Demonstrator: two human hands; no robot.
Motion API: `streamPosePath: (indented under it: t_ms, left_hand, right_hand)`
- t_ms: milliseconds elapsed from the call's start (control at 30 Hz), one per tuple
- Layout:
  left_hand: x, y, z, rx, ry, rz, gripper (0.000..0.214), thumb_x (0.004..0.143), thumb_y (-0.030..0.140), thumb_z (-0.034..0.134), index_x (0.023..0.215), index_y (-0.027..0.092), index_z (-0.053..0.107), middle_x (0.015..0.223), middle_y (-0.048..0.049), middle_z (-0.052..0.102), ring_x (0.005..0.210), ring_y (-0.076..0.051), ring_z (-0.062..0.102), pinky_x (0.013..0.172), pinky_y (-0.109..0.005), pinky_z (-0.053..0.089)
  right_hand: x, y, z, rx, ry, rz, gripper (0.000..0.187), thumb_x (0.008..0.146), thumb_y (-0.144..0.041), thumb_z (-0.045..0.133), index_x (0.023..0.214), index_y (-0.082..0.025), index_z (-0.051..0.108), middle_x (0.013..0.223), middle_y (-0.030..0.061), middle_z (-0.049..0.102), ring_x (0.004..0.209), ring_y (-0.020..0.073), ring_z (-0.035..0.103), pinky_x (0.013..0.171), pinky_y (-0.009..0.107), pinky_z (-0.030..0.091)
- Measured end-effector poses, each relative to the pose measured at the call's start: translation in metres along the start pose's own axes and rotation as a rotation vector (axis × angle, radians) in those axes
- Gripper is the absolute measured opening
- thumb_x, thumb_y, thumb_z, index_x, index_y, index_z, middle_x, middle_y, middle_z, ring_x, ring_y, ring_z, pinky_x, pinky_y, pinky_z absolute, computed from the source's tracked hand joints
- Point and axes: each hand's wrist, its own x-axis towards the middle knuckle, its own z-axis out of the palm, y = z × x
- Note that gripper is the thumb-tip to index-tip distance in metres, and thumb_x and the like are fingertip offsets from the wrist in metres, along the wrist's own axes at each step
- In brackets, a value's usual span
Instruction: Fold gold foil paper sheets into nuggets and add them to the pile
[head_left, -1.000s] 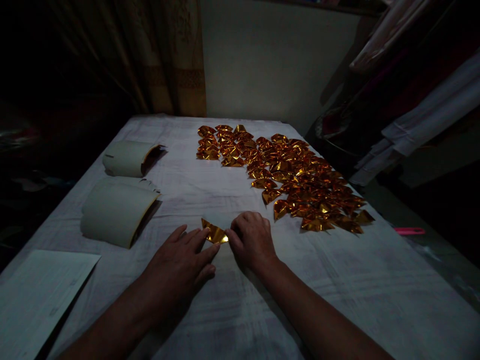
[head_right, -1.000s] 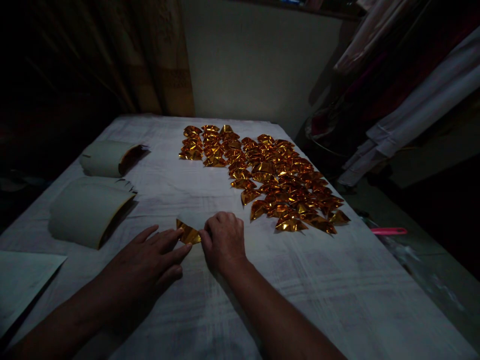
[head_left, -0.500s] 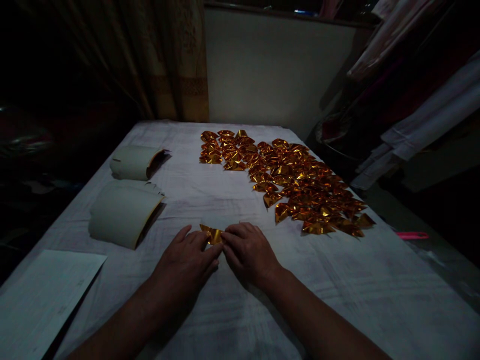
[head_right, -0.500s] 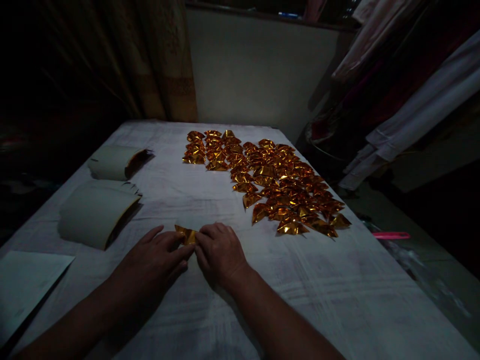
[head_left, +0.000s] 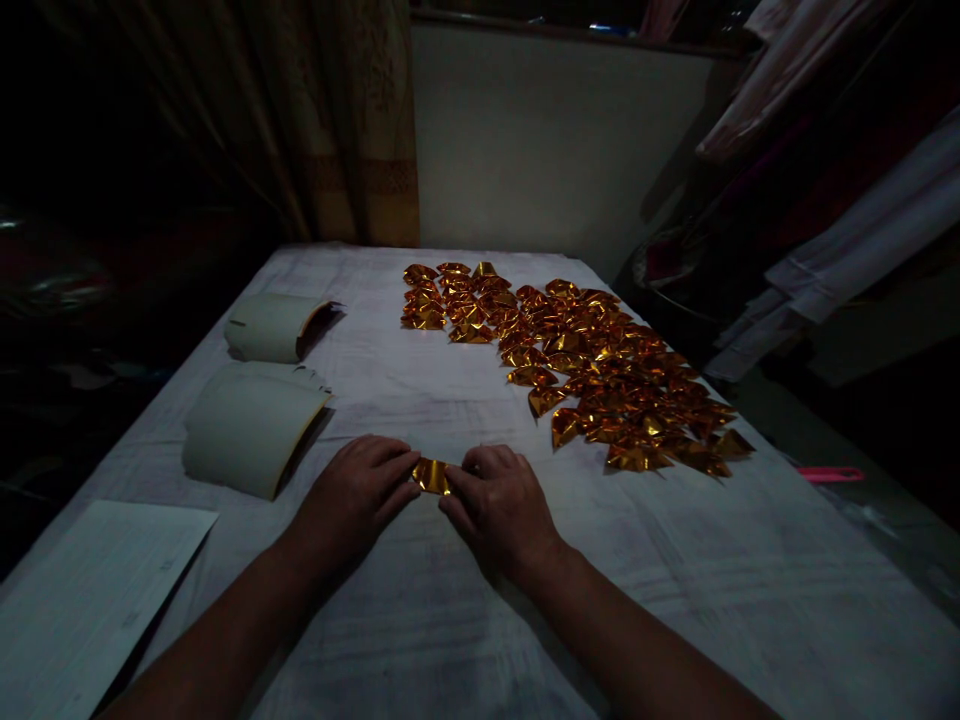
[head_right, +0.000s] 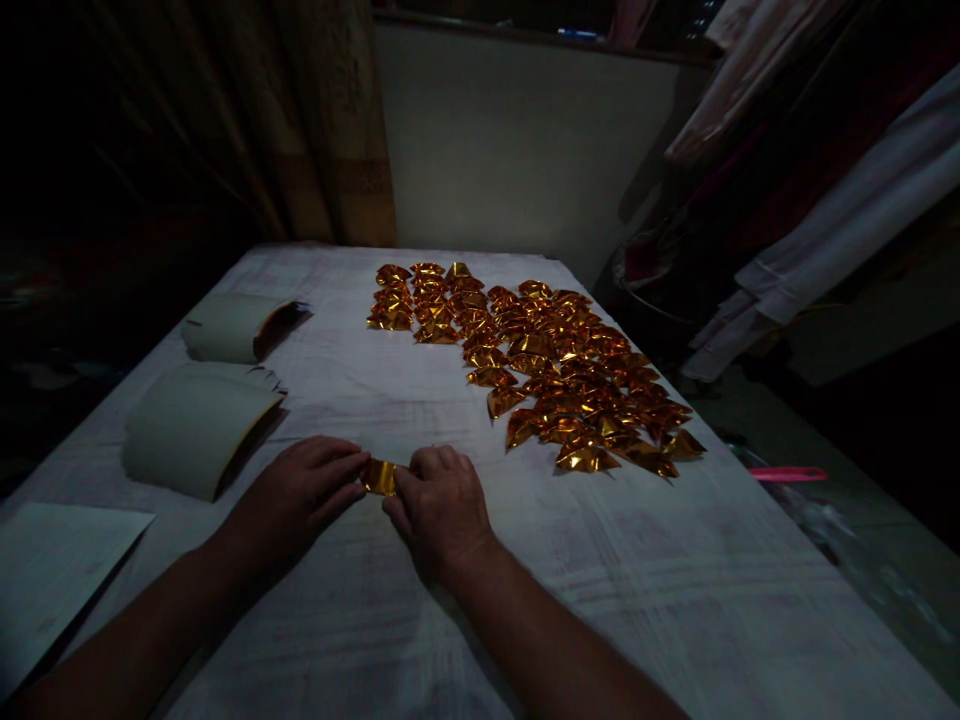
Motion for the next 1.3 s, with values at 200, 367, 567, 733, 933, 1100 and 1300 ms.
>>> streamPosePath:
  t_ms: [200, 367, 567, 733, 933, 1100, 1300]
  left_hand:
    - [0.002, 0.007, 0.001, 0.048, 0.028, 0.025, 0.029, 0.101, 0.039, 0.048, 0.105, 0.018, 0.068, 0.099, -0.0082, 0.068, 0.090, -0.023, 0.061, 0.082, -0.040, 0.051]
    - [0.002, 0.008, 0.001, 0.089, 0.042, 0.029, 0.032, 0.103, 0.039, 0.044, 0.099, 0.018, 0.068, 0.093, -0.0072, 0.068, 0.084, -0.022, 0.061, 0.078, -0.037, 0.050]
    - [0.003, 0.008, 0.002, 0.152, 0.060, 0.066, 0.032, 0.103, 0.039, 0.045, 0.096, 0.018, 0.068, 0.087, -0.0057, 0.068, 0.080, -0.021, 0.061, 0.076, -0.037, 0.049]
    - [0.001, 0.011, 0.003, 0.192, 0.063, 0.094, 0.021, 0.100, 0.025, 0.048, 0.099, 0.020, 0.068, 0.087, -0.0053, 0.069, 0.081, -0.021, 0.061, 0.077, -0.037, 0.049]
    - [-0.002, 0.011, 0.004, 0.114, 0.018, 0.049, 0.020, 0.100, 0.028, 0.050, 0.098, 0.020, 0.069, 0.086, -0.0047, 0.068, 0.079, -0.021, 0.060, 0.071, -0.035, 0.047]
    - [-0.002, 0.012, 0.002, 0.039, -0.011, 0.036, 0.022, 0.101, 0.029, 0.047, 0.097, 0.021, 0.067, 0.083, -0.0031, 0.068, 0.077, -0.020, 0.060, 0.071, -0.034, 0.045]
    - [-0.002, 0.019, 0.000, 0.025, -0.042, -0.080, 0.022, 0.101, 0.031, 0.045, 0.094, 0.020, 0.062, 0.080, -0.0030, 0.065, 0.076, -0.021, 0.059, 0.072, -0.035, 0.043]
  right_hand:
    - [-0.001, 0.005, 0.003, 0.005, 0.035, -0.053, 0.022, 0.088, -0.030, 0.073, 0.108, -0.024, 0.068, 0.095, 0.0046, 0.070, 0.085, 0.0210, 0.057, 0.075, 0.033, 0.040]
    - [-0.001, 0.011, 0.002, 0.053, 0.015, -0.074, 0.025, 0.086, -0.028, 0.073, 0.109, -0.020, 0.068, 0.102, 0.0068, 0.069, 0.091, 0.0230, 0.057, 0.079, 0.035, 0.044]
    - [0.000, 0.017, 0.004, 0.019, 0.017, -0.069, 0.017, 0.093, -0.021, 0.064, 0.108, -0.023, 0.071, 0.100, 0.0062, 0.070, 0.089, 0.0213, 0.058, 0.076, 0.033, 0.044]
    - [-0.001, 0.021, 0.003, 0.055, 0.020, -0.050, 0.018, 0.091, -0.018, 0.066, 0.106, -0.025, 0.073, 0.099, 0.0061, 0.070, 0.091, 0.0206, 0.058, 0.076, 0.031, 0.044]
    - [-0.002, 0.028, -0.001, 0.171, -0.022, -0.030, 0.017, 0.094, -0.022, 0.062, 0.105, -0.024, 0.074, 0.099, 0.0062, 0.067, 0.091, 0.0206, 0.057, 0.078, 0.033, 0.044]
    - [0.001, 0.034, -0.004, 0.224, -0.076, -0.017, 0.013, 0.094, -0.023, 0.062, 0.100, -0.024, 0.074, 0.094, 0.0045, 0.067, 0.088, 0.0192, 0.057, 0.077, 0.032, 0.042]
    - [0.005, 0.032, -0.002, 0.247, -0.055, 0.105, 0.005, 0.091, -0.022, 0.064, 0.092, -0.022, 0.069, 0.083, 0.0014, 0.068, 0.082, 0.0180, 0.058, 0.075, 0.030, 0.040]
